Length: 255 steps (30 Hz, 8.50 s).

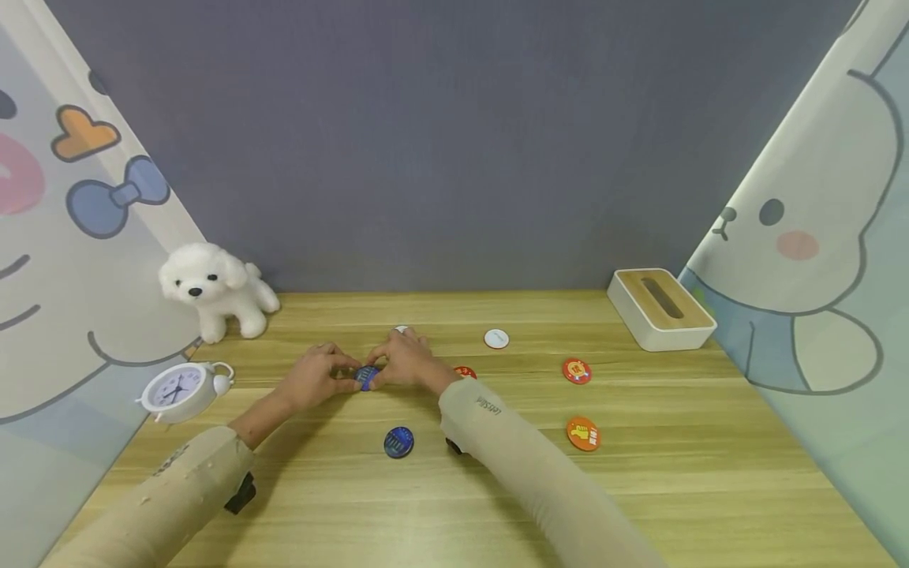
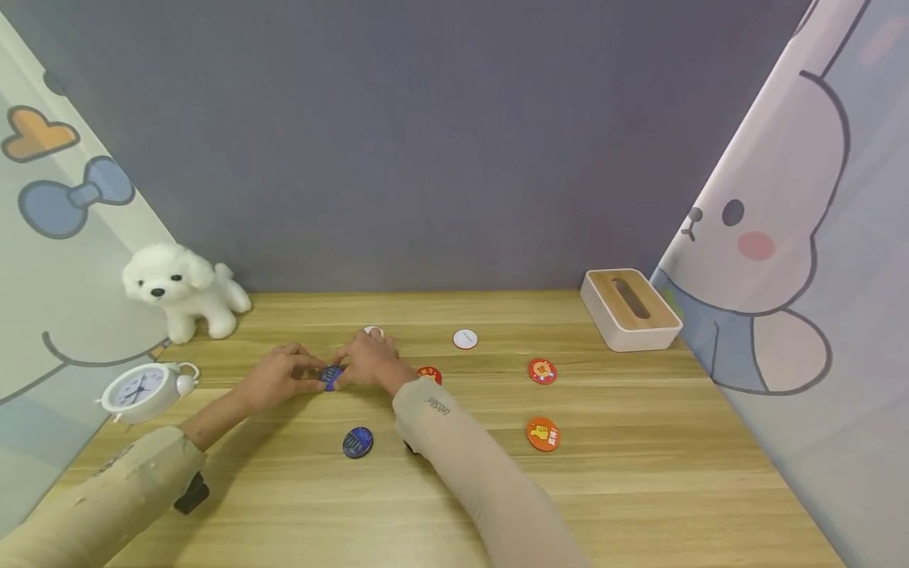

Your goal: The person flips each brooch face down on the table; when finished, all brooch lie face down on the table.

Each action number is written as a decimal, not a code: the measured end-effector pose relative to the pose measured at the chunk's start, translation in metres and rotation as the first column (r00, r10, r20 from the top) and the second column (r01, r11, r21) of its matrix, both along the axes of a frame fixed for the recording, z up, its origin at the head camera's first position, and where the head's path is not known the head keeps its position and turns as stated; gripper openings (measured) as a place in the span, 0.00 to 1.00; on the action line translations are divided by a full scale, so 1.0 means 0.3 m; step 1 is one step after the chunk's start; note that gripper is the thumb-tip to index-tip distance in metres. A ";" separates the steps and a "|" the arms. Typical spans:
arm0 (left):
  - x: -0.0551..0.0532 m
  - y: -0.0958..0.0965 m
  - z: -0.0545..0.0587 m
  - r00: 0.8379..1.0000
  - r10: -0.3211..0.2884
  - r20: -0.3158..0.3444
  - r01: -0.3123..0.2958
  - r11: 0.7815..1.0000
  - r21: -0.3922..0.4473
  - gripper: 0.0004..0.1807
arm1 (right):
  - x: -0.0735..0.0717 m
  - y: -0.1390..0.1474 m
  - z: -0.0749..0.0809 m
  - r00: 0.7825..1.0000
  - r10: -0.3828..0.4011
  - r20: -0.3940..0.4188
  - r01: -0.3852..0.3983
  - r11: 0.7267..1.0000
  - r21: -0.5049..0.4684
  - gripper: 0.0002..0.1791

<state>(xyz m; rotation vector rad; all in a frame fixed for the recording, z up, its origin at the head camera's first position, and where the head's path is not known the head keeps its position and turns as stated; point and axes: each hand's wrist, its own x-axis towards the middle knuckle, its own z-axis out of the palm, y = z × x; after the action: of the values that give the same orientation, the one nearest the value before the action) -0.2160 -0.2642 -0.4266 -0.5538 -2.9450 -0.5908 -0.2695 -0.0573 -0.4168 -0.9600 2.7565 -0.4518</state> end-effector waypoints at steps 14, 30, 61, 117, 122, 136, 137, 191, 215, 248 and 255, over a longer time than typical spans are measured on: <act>-0.001 0.012 0.001 0.999 0.031 0.018 -0.031 0.999 0.023 0.14 | 0.003 -0.011 0.005 1.000 -0.005 -0.012 0.004 1.000 -0.017 0.19; 0.002 0.014 0.003 0.998 0.018 0.057 -0.023 0.996 0.082 0.06 | 0.004 -0.007 0.014 1.000 0.009 0.028 -0.007 0.998 -0.070 0.10; 0.012 0.027 0.052 0.999 0.006 0.049 -0.010 0.996 0.085 0.03 | -0.002 0.016 0.030 0.999 0.049 -0.018 -0.051 0.987 -0.150 0.02; 0.020 0.050 0.031 1.000 -0.011 -0.015 0.011 1.000 -0.011 0.06 | 0.018 0.021 0.015 0.976 0.097 -0.194 -0.098 0.995 0.008 0.05; 0.017 0.050 0.029 1.000 -0.014 -0.016 0.014 1.000 -0.015 0.06 | 0.016 0.022 0.014 0.977 0.096 -0.189 -0.096 0.995 0.009 0.05; 0.026 0.055 0.025 1.000 0.018 0.015 -0.017 0.999 -0.045 0.05 | 0.014 0.018 0.007 0.971 0.130 -0.199 -0.125 0.991 0.039 0.04; 0.027 0.055 0.024 1.000 0.018 0.014 -0.017 0.999 -0.046 0.05 | 0.016 0.018 0.008 0.971 0.133 -0.200 -0.126 0.991 0.044 0.04; 0.118 0.150 0.120 0.991 -0.097 -0.087 0.087 0.989 -0.121 0.14 | 0.080 0.251 0.141 0.978 0.186 -0.091 -0.179 0.980 0.086 0.24; 0.278 0.198 0.014 0.990 -0.118 -0.078 0.109 0.988 -0.113 0.20 | 0.276 0.294 0.011 0.955 0.274 -0.109 -0.274 0.962 0.016 0.23; 0.292 0.238 0.003 0.996 -0.071 -0.049 0.065 0.992 -0.112 0.18 | 0.283 0.270 -0.003 0.964 0.250 -0.087 -0.248 0.968 0.036 0.24; 0.294 0.241 0.008 0.996 -0.076 -0.042 0.069 0.987 -0.143 0.20 | 0.286 0.270 0.000 0.966 0.245 -0.082 -0.242 0.969 0.037 0.23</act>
<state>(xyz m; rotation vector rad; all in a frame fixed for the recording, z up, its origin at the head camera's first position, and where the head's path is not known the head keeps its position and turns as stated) -0.1278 -0.1918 -0.4243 -0.6808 -2.9480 -0.3715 -0.1838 0.0237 -0.4168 -1.3201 2.6608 -0.3396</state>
